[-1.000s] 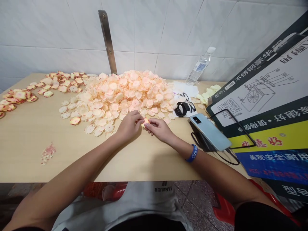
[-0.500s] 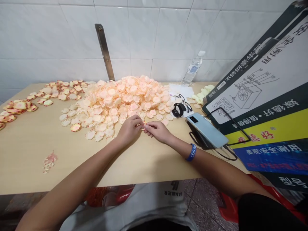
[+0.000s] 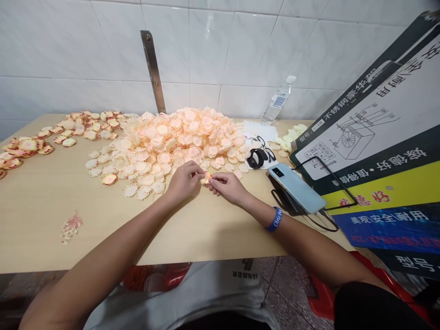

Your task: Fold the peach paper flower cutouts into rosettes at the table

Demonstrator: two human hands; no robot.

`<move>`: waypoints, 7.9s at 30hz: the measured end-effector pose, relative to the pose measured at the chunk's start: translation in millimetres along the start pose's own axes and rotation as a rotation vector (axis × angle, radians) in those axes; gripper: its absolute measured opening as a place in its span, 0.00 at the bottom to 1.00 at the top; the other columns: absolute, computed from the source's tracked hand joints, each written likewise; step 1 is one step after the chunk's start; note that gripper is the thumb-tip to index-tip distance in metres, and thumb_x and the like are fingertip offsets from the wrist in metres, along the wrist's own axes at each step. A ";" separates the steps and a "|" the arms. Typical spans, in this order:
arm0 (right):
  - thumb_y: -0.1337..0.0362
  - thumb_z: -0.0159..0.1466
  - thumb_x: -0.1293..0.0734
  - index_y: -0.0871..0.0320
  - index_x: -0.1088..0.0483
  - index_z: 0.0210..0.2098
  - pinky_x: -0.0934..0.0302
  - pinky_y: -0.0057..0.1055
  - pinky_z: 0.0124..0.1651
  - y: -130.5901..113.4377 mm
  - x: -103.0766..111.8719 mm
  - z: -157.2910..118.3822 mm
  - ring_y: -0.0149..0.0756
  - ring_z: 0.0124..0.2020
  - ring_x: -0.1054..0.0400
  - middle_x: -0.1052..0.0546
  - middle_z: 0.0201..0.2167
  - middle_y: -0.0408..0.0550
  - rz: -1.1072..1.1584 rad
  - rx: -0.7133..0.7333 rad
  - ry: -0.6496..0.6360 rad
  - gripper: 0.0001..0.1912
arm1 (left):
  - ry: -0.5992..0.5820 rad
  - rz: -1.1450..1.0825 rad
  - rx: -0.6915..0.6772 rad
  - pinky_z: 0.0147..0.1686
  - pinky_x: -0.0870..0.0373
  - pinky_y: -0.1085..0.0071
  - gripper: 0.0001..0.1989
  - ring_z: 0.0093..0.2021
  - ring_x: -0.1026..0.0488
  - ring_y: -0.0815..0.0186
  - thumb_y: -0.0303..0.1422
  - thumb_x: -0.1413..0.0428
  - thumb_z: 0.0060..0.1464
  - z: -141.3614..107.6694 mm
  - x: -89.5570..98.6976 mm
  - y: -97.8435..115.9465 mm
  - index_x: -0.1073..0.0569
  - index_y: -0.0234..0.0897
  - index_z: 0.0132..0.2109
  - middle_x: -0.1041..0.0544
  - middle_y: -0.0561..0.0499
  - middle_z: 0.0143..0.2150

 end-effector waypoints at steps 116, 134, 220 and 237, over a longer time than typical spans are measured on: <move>0.42 0.59 0.35 0.58 0.34 0.23 0.44 0.26 0.24 -5.0 9.1 7.9 0.29 0.19 0.38 0.32 0.16 0.41 -0.022 0.093 0.015 0.25 | -0.025 -0.547 0.381 0.23 0.42 0.75 0.20 0.21 0.39 0.73 0.45 0.34 0.37 -0.7 2.6 -24.7 0.32 0.35 0.20 0.34 0.56 0.18; 0.47 0.60 0.35 0.57 0.36 0.22 0.43 0.26 0.25 -5.6 4.0 2.5 0.28 0.20 0.37 0.32 0.17 0.41 -0.046 0.071 0.041 0.21 | 0.617 -0.279 0.291 0.34 0.34 0.74 0.08 0.32 0.32 0.69 0.37 0.42 0.52 -4.7 97.2 -54.7 0.29 0.37 0.32 0.29 0.53 0.30; 0.49 0.61 0.35 0.56 0.44 0.22 0.48 0.28 0.27 -11.3 26.6 5.8 0.28 0.23 0.50 0.46 0.21 0.38 -0.013 0.167 0.176 0.22 | 0.382 0.116 0.023 0.38 0.31 0.69 0.12 0.36 0.29 0.66 0.33 0.45 0.55 8.2 75.3 -14.7 0.26 0.40 0.46 0.25 0.50 0.38; 0.53 0.64 0.39 0.56 0.43 0.21 0.47 0.27 0.28 -17.9 23.0 -0.9 0.29 0.24 0.45 0.41 0.19 0.39 -0.220 0.189 0.220 0.20 | 0.013 0.239 -0.095 0.41 0.30 0.63 0.08 0.40 0.26 0.60 0.34 0.44 0.58 -4.5 -4.2 23.8 0.21 0.40 0.36 0.20 0.48 0.36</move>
Point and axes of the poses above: each hand's wrist, its own z-axis towards the middle knuckle, its own x-axis out of the back of the hand, y = z × x, the point moved 10 cm from there along z, towards the middle knuckle
